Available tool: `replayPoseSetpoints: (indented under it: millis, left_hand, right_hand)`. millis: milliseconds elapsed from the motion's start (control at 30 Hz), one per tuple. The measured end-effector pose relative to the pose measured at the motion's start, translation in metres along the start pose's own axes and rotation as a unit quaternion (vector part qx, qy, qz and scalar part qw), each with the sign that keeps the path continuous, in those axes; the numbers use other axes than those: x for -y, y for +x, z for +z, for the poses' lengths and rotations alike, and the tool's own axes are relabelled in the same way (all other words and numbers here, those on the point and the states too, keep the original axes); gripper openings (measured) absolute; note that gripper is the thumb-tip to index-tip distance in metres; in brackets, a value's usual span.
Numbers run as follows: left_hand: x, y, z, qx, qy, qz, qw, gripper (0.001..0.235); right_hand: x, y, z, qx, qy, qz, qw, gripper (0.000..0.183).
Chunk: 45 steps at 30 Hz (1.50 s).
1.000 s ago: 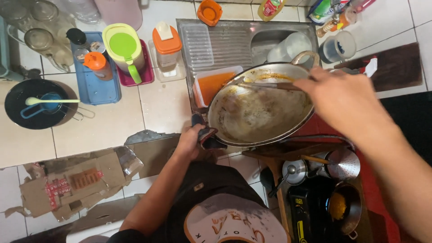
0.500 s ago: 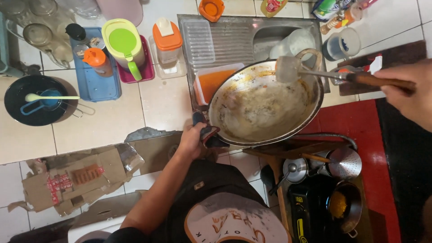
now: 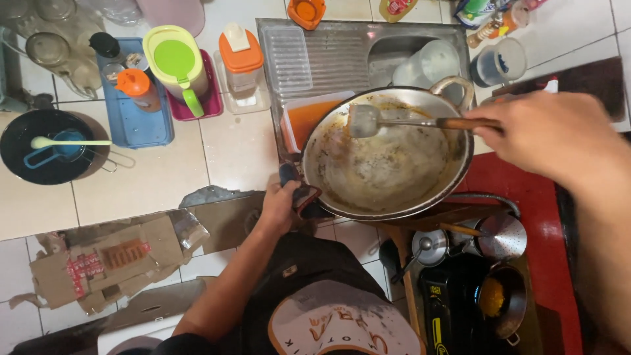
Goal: The person places a plastic container on the sink counter, then picks up a pot of orange liquid from the stove using a cloth. They pour the liquid into the container, scrape the pot with a spatula, and rinse the pot and spatula in the sink.
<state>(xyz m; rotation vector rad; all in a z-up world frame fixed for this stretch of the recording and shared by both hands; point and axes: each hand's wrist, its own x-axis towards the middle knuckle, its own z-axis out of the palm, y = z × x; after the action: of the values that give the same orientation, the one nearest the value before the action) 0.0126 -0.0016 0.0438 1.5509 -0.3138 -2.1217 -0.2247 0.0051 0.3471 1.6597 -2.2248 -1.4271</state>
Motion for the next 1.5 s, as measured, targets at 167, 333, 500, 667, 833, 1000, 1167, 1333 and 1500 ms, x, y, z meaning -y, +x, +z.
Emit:
replayPoseSetpoints:
  millis: [167,333,500,667,833,1000,1167,1333,1500]
  left_hand:
    - [0.018,0.022,-0.005,0.010,0.015,0.060,0.998,0.015]
    - [0.004,0.011,-0.002,0.004,0.041,0.098,0.994,0.019]
    - [0.005,0.014,0.001,0.011,-0.031,0.020,0.999,0.014]
    - [0.012,0.018,0.003,0.046,-0.082,0.032,0.995,0.011]
    - [0.011,0.016,0.005,0.021,-0.066,0.013,0.998,0.014]
    - [0.009,0.016,0.009,0.008,-0.110,-0.023,0.994,0.020]
    - [0.007,0.015,0.007,0.029,-0.110,-0.002,0.993,0.022]
    - [0.009,0.018,0.007,0.022,-0.132,0.007,0.991,0.015]
    - [0.010,0.021,0.006,0.033,-0.117,-0.017,0.992,0.016]
  right_hand:
    - [-0.082,0.024,0.108,-0.255,0.102,-0.123,0.954,0.034]
    - [-0.094,0.017,0.123,-0.182,0.277,-0.068,0.941,0.043]
    - [-0.030,0.006,0.034,0.058,-0.069,0.004,0.996,0.033]
    - [0.013,0.011,0.009,0.122,0.046,-0.026,0.991,0.032]
    - [0.010,0.005,0.002,0.058,0.028,-0.083,0.994,0.030]
    - [-0.011,0.000,0.005,0.037,-0.128,-0.006,0.991,0.032]
    - [0.014,-0.014,-0.029,0.162,-0.057,0.004,0.985,0.031]
    - [0.048,-0.013,-0.013,0.165,0.049,-0.101,0.980,0.026]
    - [0.059,-0.006,-0.011,0.101,0.046,-0.145,0.983,0.032]
